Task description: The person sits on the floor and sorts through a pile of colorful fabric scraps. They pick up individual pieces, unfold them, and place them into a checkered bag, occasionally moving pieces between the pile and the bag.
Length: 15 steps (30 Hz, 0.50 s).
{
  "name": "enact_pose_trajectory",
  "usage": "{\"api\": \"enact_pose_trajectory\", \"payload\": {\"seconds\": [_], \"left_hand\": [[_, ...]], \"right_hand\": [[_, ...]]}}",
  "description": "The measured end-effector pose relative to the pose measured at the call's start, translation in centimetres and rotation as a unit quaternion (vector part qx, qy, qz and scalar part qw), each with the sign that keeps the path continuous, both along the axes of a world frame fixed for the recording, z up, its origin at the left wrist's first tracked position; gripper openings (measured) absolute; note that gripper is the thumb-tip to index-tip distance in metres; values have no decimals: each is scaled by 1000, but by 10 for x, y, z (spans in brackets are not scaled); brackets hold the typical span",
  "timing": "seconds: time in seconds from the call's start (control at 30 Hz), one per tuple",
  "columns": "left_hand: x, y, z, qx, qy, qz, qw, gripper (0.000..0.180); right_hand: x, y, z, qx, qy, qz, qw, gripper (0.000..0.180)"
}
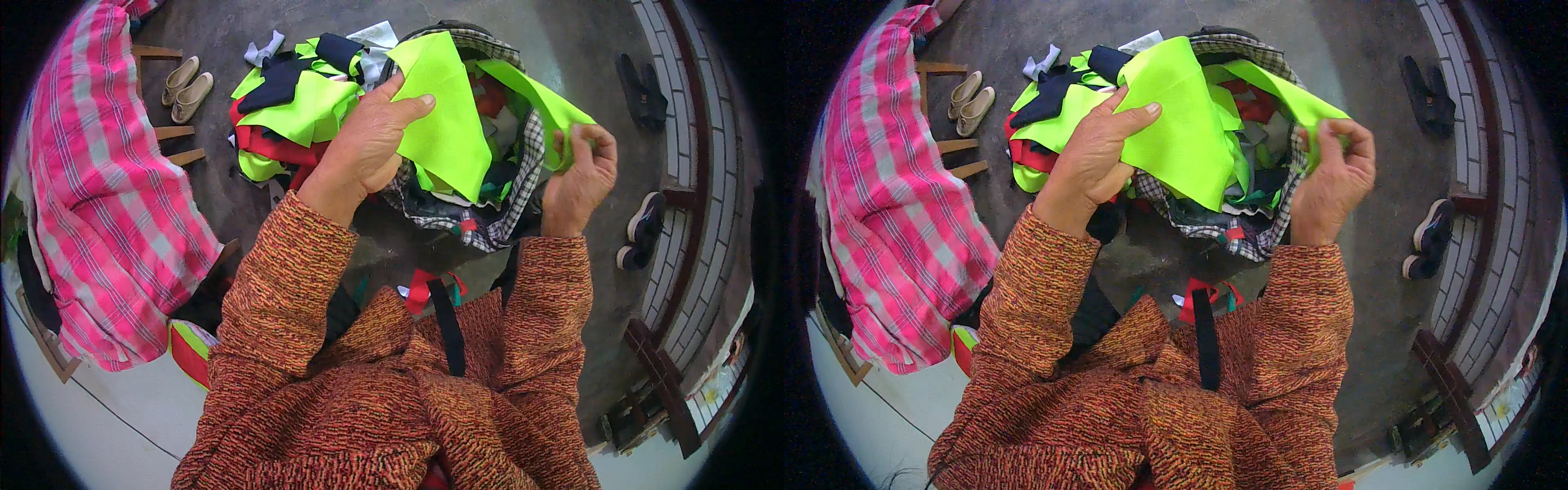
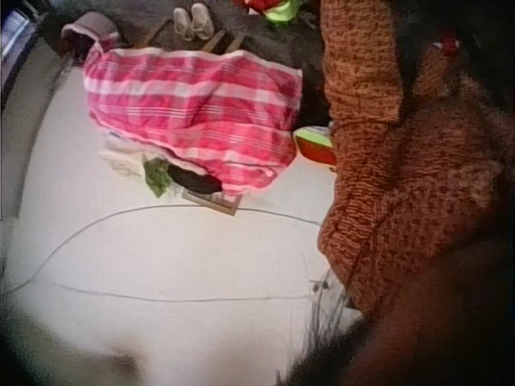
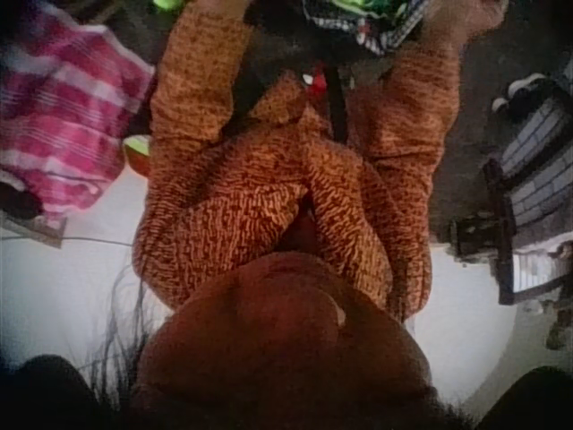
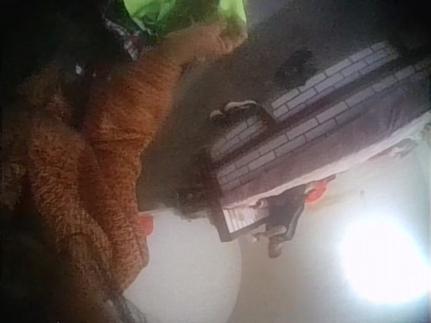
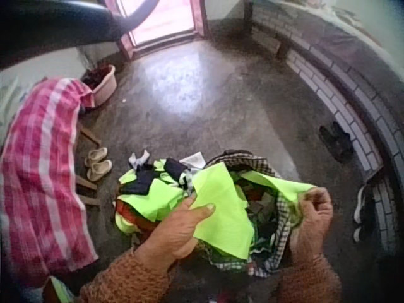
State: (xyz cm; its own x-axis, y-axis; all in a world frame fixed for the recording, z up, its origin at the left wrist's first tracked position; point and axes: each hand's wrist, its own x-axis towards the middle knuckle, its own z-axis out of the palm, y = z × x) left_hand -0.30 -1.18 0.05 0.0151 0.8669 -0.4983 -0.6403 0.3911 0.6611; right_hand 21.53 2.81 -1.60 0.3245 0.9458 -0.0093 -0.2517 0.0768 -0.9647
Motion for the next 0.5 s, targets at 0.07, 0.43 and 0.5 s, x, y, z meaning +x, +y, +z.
{"api": "enact_pose_trajectory", "payload": {"seconds": [0.07, 0.43, 0.5], "left_hand": [[-1, 0, 2, 0, -19, 2, 1000, 34], [0, -3, -9, 61, -104, 26, 992, 31], [-3, -5, -13, 87, -131, 45, 987, 31]], "right_hand": [[-1, 1, 7, 24, -81, -52, 995, 7], [-55, -40, 7, 299, -469, 303, 774, 16], [-56, -41, 17, 263, -456, 345, 777, 17]]}}
